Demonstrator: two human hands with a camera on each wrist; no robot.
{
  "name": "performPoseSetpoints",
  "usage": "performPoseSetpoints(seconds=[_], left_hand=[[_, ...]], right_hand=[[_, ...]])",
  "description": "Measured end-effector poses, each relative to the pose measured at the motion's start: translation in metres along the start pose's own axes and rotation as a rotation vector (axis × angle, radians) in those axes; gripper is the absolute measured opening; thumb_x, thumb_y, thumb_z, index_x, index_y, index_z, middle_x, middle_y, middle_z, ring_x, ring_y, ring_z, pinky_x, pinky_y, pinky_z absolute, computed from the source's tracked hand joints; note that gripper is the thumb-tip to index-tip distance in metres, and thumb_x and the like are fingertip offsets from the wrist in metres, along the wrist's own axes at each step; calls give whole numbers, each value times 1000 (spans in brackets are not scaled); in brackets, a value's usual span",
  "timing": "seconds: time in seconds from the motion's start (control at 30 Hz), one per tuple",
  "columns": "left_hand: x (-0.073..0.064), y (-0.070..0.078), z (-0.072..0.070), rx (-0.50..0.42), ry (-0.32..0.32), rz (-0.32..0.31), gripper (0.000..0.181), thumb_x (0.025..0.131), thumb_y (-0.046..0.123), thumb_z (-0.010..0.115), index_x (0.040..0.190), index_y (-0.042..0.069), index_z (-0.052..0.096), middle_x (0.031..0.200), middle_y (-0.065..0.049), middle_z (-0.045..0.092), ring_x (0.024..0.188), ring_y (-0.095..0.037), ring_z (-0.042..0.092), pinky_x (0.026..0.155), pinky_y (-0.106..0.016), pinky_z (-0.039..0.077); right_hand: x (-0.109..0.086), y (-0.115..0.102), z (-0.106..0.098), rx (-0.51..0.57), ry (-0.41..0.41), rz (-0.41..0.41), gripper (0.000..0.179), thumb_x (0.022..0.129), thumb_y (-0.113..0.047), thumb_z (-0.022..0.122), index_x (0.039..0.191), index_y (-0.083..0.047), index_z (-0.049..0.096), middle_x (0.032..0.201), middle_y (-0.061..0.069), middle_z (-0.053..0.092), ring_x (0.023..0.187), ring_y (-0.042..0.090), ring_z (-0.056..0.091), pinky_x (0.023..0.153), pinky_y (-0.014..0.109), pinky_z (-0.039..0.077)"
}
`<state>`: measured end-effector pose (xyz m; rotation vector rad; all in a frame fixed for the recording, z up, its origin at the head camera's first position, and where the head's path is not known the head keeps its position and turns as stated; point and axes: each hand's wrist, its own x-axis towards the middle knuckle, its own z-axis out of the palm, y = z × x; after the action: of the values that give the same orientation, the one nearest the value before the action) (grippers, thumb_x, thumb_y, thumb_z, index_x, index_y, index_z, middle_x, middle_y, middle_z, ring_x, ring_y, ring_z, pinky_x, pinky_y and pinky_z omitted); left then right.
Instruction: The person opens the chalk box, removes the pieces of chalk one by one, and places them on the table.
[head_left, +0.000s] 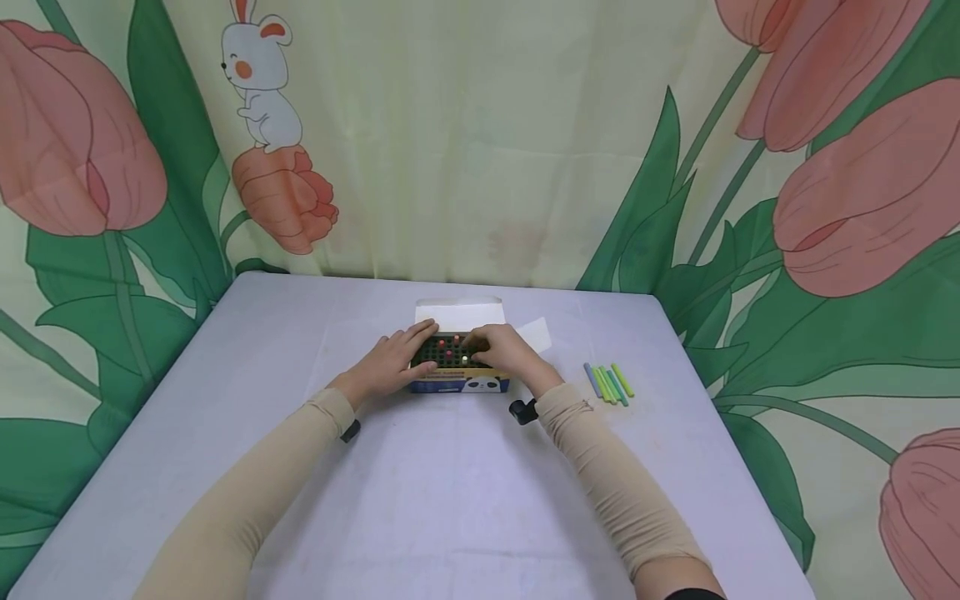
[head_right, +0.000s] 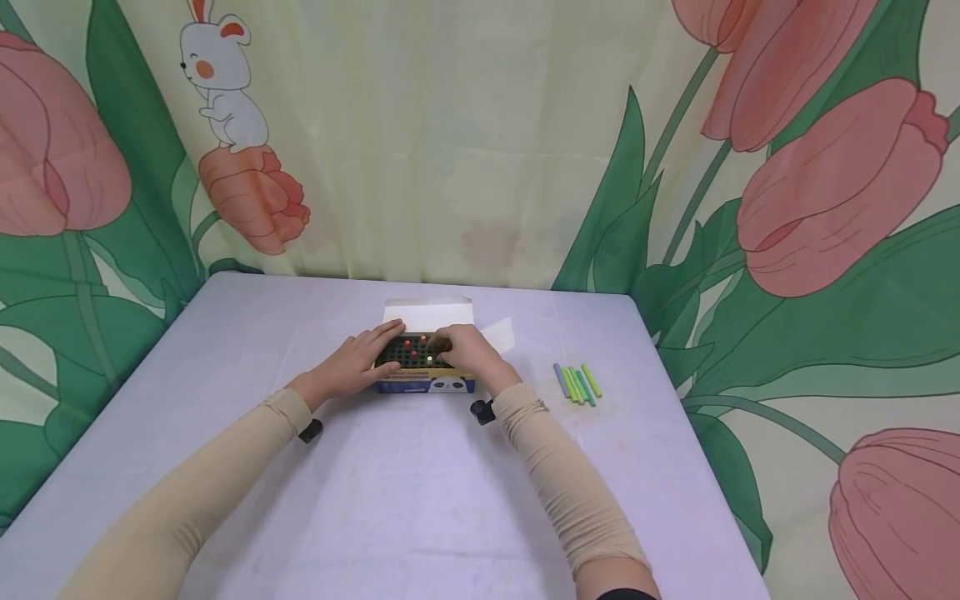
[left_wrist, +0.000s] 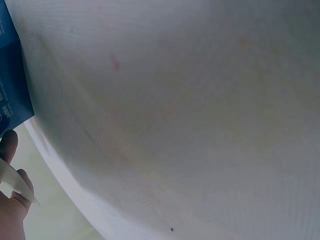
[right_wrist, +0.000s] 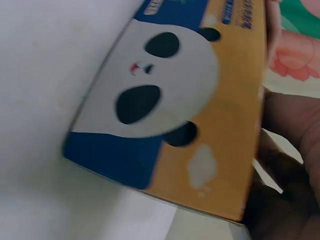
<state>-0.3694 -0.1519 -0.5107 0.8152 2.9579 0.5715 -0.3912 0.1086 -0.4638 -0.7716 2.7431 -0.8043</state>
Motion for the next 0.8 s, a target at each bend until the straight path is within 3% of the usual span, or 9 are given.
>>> performPoseSetpoints(seconds=[0.2, 0.47, 0.8], left_hand=[[-1, 1, 1, -1, 6, 0, 79, 106, 61, 44, 168, 20, 16, 174, -3, 17, 144, -39, 43, 111, -67, 33], [-1, 3, -2, -17, 8, 2, 79, 106, 59, 45, 168, 19, 17, 174, -5, 19, 143, -42, 43, 112, -72, 30], [1, -1, -1, -17, 14, 10, 78, 106, 60, 44, 168, 19, 18, 174, -5, 18, 145, -42, 41, 112, -73, 28]], right_hand=[[0, 0, 11, -96, 50, 4, 19, 98, -14, 74, 116, -13, 79, 119, 6, 76, 113, 24, 69, 98, 40, 54], [-6, -2, 10, -80, 39, -18, 19, 99, -14, 72, 117, -15, 78, 120, 5, 76, 106, 21, 70, 90, 37, 56], [-5, 1, 9, -74, 22, -57, 17, 98, -21, 74, 113, -14, 78, 115, 4, 77, 105, 20, 69, 93, 39, 55]])
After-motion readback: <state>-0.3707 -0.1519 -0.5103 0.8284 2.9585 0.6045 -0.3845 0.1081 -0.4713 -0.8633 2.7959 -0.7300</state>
